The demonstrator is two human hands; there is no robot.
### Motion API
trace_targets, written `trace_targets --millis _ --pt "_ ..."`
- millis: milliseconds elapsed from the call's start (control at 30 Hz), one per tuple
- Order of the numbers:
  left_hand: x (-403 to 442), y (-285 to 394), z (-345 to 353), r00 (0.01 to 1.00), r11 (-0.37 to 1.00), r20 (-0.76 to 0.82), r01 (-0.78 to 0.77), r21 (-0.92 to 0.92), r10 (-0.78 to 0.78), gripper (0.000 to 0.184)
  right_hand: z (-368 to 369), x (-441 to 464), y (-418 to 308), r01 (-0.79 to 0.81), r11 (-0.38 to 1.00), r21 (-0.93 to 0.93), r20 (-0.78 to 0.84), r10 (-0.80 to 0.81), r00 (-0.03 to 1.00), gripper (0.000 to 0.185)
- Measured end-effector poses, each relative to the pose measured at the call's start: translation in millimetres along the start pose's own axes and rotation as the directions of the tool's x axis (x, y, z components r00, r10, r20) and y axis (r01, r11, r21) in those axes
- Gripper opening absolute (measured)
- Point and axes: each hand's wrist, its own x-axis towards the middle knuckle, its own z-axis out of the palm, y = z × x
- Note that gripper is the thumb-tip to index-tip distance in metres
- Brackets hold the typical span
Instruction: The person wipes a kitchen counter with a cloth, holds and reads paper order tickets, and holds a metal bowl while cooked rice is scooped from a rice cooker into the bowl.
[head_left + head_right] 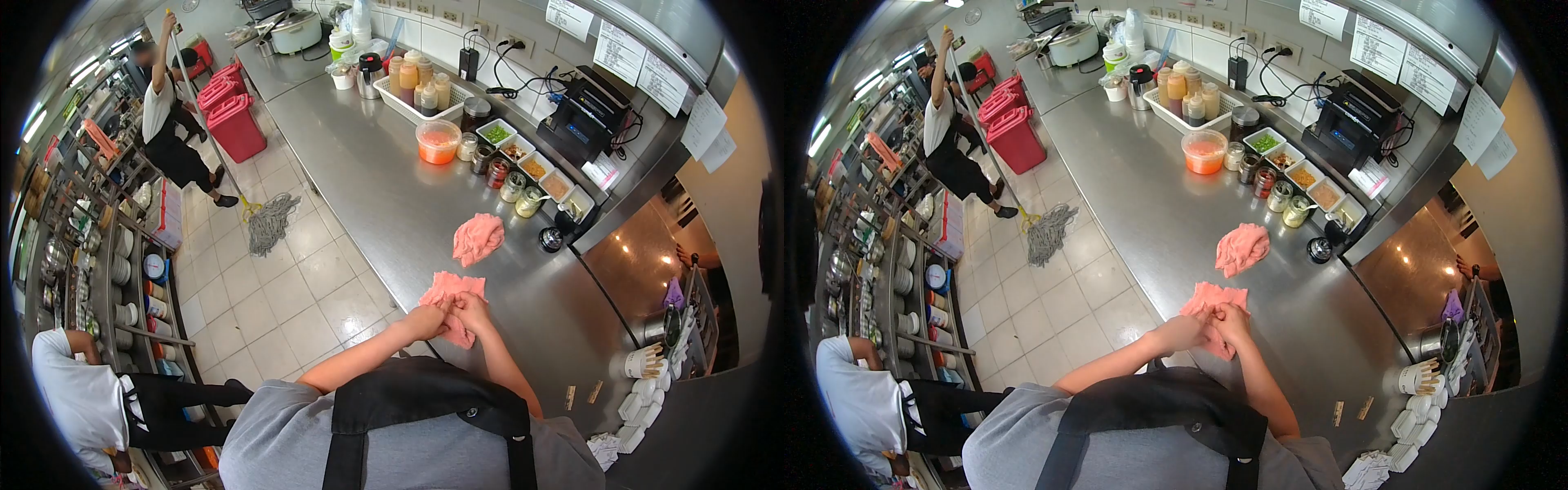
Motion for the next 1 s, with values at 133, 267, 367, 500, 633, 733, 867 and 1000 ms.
trace_targets --millis 133,267,367,500,633,733,867,1000 --pt "0 -3 4 0.998 0.999 -0.051 -0.036 0.033 0.038 0.078 3 2 7 0.031 0.998 -0.051 0.003 -0.031 1.0 0.025" --pt "-1 5 -6 0.999 1.0 0.025 0.02 0.016 -0.02 0.078 6 4 13 0.037 0.999 -0.015 0.007 -0.037 0.999 0.024" --pt "-1 6 -6 0.996 0.998 0.066 0.059 0.011 -0.059 0.079 3 2 7 0.043 0.998 -0.055 0.004 -0.043 0.999 0.025" --pt "2 -1 1 1.0 1.0 0.014 0.021 0.019 -0.021 0.079 0 1 2 0.036 0.997 -0.061 0.006 -0.036 0.999 0.025" --pt "2 0 0 0.999 1.0 0.026 0.024 0.017 -0.025 0.079 3 1 5 0.008 0.999 0.036 -0.009 -0.007 1.0 0.025" --pt "1 3 -3 0.998 0.999 0.044 0.036 0.009 -0.036 0.079 3 1 6 0.007 0.999 0.037 -0.009 -0.006 1.0 0.025" --pt "1 2 -1 1.0 1.0 0.01 0.016 0.014 -0.016 0.078 1 0 2 0.017 1.0 0.013 -0.015 -0.016 1.0 0.025" --pt "1 2 -1 0.999 1.0 0.024 0.027 0.006 -0.027 0.077 5 2 9 0.029 1.0 0.008 -0.016 -0.029 0.999 0.025"
